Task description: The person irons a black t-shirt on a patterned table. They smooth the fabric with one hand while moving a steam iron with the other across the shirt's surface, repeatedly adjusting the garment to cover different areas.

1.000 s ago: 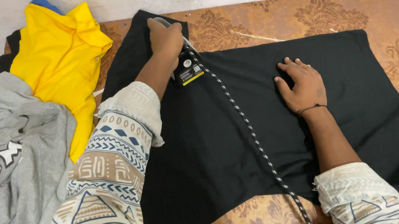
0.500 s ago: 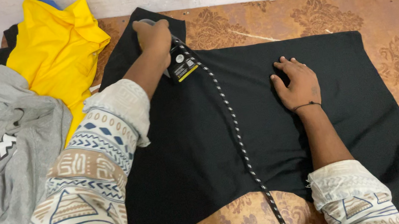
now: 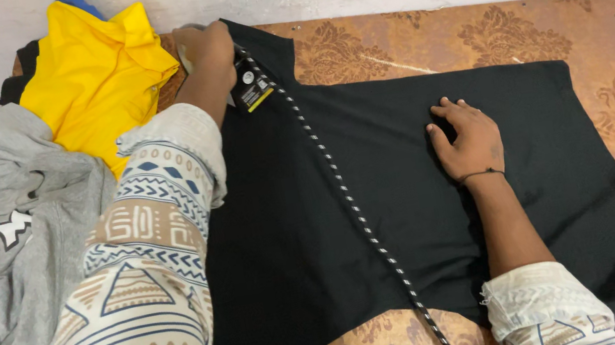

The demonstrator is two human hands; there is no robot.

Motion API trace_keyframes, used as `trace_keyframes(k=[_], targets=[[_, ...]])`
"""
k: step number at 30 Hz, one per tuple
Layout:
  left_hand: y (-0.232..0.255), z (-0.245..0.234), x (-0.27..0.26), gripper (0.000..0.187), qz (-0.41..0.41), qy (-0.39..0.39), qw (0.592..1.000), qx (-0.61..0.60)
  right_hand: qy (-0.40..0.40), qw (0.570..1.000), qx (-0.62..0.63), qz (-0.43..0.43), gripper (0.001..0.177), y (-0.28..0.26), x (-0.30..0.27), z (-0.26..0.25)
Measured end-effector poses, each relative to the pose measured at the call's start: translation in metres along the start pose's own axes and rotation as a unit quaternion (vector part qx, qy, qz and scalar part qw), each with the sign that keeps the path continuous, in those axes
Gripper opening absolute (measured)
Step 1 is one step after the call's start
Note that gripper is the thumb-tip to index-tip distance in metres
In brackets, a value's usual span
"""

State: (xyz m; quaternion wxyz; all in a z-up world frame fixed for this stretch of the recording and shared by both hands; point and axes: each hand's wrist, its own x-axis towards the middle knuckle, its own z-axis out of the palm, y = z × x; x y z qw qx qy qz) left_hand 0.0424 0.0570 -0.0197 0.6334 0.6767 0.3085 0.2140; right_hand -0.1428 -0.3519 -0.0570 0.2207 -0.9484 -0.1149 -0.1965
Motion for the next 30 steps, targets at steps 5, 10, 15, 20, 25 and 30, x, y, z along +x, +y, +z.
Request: trace_keyframes(k=[5, 10, 15, 20, 25, 30], targets=[[0.009, -0.039, -0.014, 0.06, 0.051, -0.076, 0.99, -0.111, 0.008, 1.0, -0.003, 0.0, 0.034, -0.001, 0.002, 0.0], [0.022, -0.083, -0.106, 0.064, 0.05, -0.27, 0.957, -0.095, 0.007, 1.0, 0.002, -0.003, 0.034, -0.003, 0.001, -0.001], [0.025, -0.115, -0.207, 0.076, 0.156, -0.368, 0.917, 0.004, 0.007, 1.0, -0.001, -0.01, 0.034, -0.001, 0.0, -0.001], [0.02, -0.127, -0.254, 0.085, -0.131, -0.41, 0.901, 0.056, 0.014, 1.0, 0.003, -0.016, 0.032, 0.003, -0.002, 0.003], [-0.007, -0.117, -0.267, 0.08, 0.071, -0.428, 0.898, 0.073, 0.035, 0.999, -0.015, -0.035, 0.029, 0.002, -0.002, 0.004], [-0.034, -0.146, -0.213, 0.066, 0.197, -0.369, 0.879, 0.227, 0.107, 0.989, -0.088, -0.056, 0.02, -0.007, -0.008, -0.001]])
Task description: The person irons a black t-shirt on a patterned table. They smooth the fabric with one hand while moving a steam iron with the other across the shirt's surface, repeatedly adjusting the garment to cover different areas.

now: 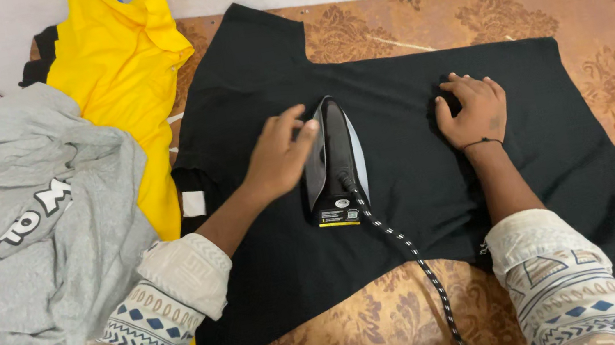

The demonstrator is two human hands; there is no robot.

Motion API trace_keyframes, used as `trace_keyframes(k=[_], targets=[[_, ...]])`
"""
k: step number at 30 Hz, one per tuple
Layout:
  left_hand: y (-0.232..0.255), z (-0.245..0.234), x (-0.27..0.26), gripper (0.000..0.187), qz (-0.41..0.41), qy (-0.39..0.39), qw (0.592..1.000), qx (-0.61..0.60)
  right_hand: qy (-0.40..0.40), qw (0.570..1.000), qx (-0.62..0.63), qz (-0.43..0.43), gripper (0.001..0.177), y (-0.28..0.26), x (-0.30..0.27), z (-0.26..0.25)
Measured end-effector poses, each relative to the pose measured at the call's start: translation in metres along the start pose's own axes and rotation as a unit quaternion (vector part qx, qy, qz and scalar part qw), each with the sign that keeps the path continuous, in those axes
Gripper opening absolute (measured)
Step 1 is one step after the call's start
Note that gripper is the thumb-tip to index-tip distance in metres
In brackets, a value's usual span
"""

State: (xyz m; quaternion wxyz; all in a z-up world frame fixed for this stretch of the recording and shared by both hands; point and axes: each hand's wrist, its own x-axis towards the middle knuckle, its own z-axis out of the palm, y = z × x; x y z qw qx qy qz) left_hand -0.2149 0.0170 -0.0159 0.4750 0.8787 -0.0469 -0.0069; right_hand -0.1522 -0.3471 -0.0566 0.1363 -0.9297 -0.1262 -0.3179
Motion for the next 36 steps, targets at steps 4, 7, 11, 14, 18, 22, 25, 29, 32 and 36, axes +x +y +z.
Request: trace_keyframes(k=[4, 7, 11, 14, 18, 22, 25, 29, 32, 36], targets=[[-0.053, -0.041, -0.002, 0.071, 0.061, 0.105, 0.965, 0.234, -0.019, 0.999, -0.03, -0.018, 0.011, -0.013, -0.002, -0.009], [-0.077, -0.055, -0.015, 0.072, 0.108, 0.137, 0.934, 0.312, -0.011, 1.0, -0.008, -0.025, 0.025, -0.037, 0.001, -0.015], [-0.08, -0.055, -0.013, 0.074, 0.093, 0.082, 0.928, 0.352, -0.194, 0.863, 0.408, 0.225, 0.03, -0.099, 0.006, -0.022], [-0.08, -0.053, -0.019, 0.073, 0.103, 0.083, 0.941, 0.312, -0.281, 0.746, 0.556, 0.235, 0.049, -0.145, 0.002, -0.04], [-0.076, -0.054, -0.018, 0.074, 0.111, 0.073, 0.933, 0.333, -0.272, 0.758, 0.571, 0.158, 0.076, -0.197, -0.002, -0.057], [-0.08, -0.055, -0.019, 0.077, 0.12, 0.068, 0.926, 0.351, -0.306, 0.729, 0.568, 0.228, 0.089, -0.2, 0.009, -0.064], [-0.081, -0.056, -0.018, 0.079, 0.116, 0.062, 0.924, 0.36, -0.311, 0.742, 0.538, 0.253, 0.088, -0.176, 0.027, -0.068], [-0.081, -0.058, -0.017, 0.079, 0.101, 0.059, 0.925, 0.36, -0.301, 0.76, 0.49, 0.302, 0.087, -0.123, 0.05, -0.08], [-0.081, -0.059, -0.016, 0.079, 0.095, 0.055, 0.925, 0.364, -0.267, 0.782, 0.426, 0.369, 0.085, -0.075, 0.05, -0.09], [-0.081, -0.059, -0.018, 0.079, 0.092, 0.055, 0.925, 0.365, -0.212, 0.779, 0.411, 0.424, 0.081, -0.004, 0.042, -0.107]])
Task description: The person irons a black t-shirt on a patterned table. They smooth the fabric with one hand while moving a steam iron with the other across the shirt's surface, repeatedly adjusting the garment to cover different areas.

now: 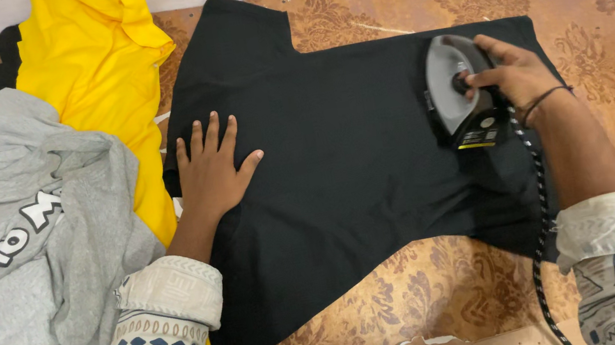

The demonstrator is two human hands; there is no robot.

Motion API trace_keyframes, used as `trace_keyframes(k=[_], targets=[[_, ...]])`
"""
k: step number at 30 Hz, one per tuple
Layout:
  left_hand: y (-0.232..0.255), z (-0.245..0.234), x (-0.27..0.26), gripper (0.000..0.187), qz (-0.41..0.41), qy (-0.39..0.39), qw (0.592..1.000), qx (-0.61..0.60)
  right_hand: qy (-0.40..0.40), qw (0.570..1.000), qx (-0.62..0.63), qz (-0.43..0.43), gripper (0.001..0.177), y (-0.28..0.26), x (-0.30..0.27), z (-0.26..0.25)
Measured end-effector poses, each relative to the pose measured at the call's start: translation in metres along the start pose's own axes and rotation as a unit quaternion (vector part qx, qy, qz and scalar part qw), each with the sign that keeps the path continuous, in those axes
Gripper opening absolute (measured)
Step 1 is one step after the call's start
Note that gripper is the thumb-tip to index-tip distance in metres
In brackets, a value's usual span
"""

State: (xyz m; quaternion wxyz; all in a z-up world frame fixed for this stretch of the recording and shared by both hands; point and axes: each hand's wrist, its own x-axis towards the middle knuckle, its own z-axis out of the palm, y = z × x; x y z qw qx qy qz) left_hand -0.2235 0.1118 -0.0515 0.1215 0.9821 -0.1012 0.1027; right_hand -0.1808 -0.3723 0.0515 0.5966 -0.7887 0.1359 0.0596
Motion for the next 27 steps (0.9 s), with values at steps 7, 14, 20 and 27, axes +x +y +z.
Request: trace_keyframes(k=[7, 14, 20, 27], targets=[[0.001, -0.001, 0.001, 0.079, -0.001, -0.007, 1.0, 0.007, 0.167, 0.983, -0.058, -0.054, 0.053, 0.033, 0.018, -0.067], [0.001, -0.002, 0.0, 0.078, 0.004, 0.002, 1.0, 0.007, 0.059, 0.995, 0.018, -0.074, 0.069, 0.014, -0.026, -0.01], [0.0, -0.002, 0.003, 0.078, -0.002, -0.005, 1.0, 0.008, -0.073, 0.994, -0.028, -0.075, 0.077, -0.013, -0.041, 0.057], [0.003, -0.004, 0.003, 0.079, -0.015, -0.004, 1.0, 0.007, 0.038, 0.996, -0.065, -0.045, 0.074, -0.001, 0.023, -0.005]])
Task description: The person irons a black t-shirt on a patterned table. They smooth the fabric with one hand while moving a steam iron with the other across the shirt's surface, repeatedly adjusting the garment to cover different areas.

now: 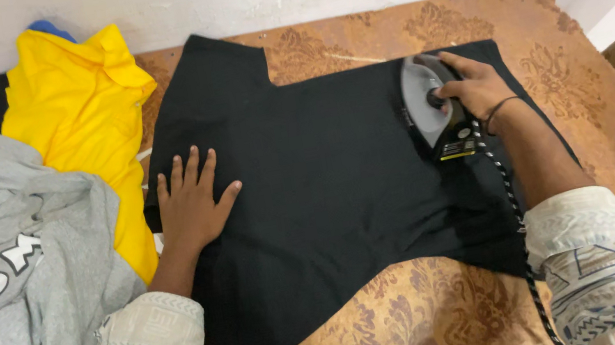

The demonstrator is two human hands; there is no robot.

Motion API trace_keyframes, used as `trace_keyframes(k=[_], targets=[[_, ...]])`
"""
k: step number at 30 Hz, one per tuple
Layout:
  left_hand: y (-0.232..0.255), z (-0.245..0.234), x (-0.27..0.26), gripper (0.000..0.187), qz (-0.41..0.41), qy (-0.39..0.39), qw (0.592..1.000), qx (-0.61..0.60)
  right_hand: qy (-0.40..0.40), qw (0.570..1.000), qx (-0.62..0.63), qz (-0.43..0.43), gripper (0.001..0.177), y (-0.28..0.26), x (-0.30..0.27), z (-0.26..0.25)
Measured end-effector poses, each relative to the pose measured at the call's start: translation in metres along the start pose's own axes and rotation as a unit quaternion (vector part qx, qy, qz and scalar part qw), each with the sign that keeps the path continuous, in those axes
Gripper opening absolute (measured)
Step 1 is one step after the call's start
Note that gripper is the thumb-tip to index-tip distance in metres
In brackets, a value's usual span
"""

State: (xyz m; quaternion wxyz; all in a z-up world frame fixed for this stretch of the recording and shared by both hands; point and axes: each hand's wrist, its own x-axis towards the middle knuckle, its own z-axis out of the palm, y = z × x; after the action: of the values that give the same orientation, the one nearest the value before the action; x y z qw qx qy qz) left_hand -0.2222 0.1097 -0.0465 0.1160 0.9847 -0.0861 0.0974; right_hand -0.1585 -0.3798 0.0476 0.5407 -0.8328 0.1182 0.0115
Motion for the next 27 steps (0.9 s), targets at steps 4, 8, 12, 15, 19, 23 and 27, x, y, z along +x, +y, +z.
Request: trace_keyframes(k=[4, 8, 12, 15, 19, 23, 27], targets=[[-0.002, 0.002, 0.0, 0.079, 0.0, -0.001, 1.0, 0.01, 0.037, 0.996, 0.062, 0.047, 0.048, 0.046, 0.041, -0.066], [-0.002, 0.004, -0.002, 0.079, 0.0, -0.005, 1.0, 0.002, 0.172, 0.975, 0.033, 0.136, 0.03, 0.088, 0.059, -0.098], [-0.004, 0.002, 0.002, 0.078, 0.0, -0.001, 1.0, 0.001, 0.087, 0.973, 0.169, 0.13, 0.033, 0.083, 0.027, -0.086], [-0.002, 0.005, -0.004, 0.077, 0.004, 0.001, 1.0, -0.009, 0.016, 0.985, 0.161, 0.051, 0.027, 0.058, -0.039, -0.066], [-0.002, 0.003, 0.002, 0.077, 0.001, 0.004, 1.0, -0.02, -0.134, 0.971, 0.186, -0.068, 0.031, 0.003, -0.11, -0.017], [-0.002, 0.004, -0.003, 0.076, 0.001, 0.006, 0.999, -0.035, -0.269, 0.935, 0.211, -0.092, 0.055, -0.023, -0.163, 0.022], [-0.003, 0.005, -0.003, 0.076, 0.014, 0.017, 1.0, -0.022, -0.314, 0.932, 0.133, -0.124, 0.042, -0.017, -0.179, 0.052]])
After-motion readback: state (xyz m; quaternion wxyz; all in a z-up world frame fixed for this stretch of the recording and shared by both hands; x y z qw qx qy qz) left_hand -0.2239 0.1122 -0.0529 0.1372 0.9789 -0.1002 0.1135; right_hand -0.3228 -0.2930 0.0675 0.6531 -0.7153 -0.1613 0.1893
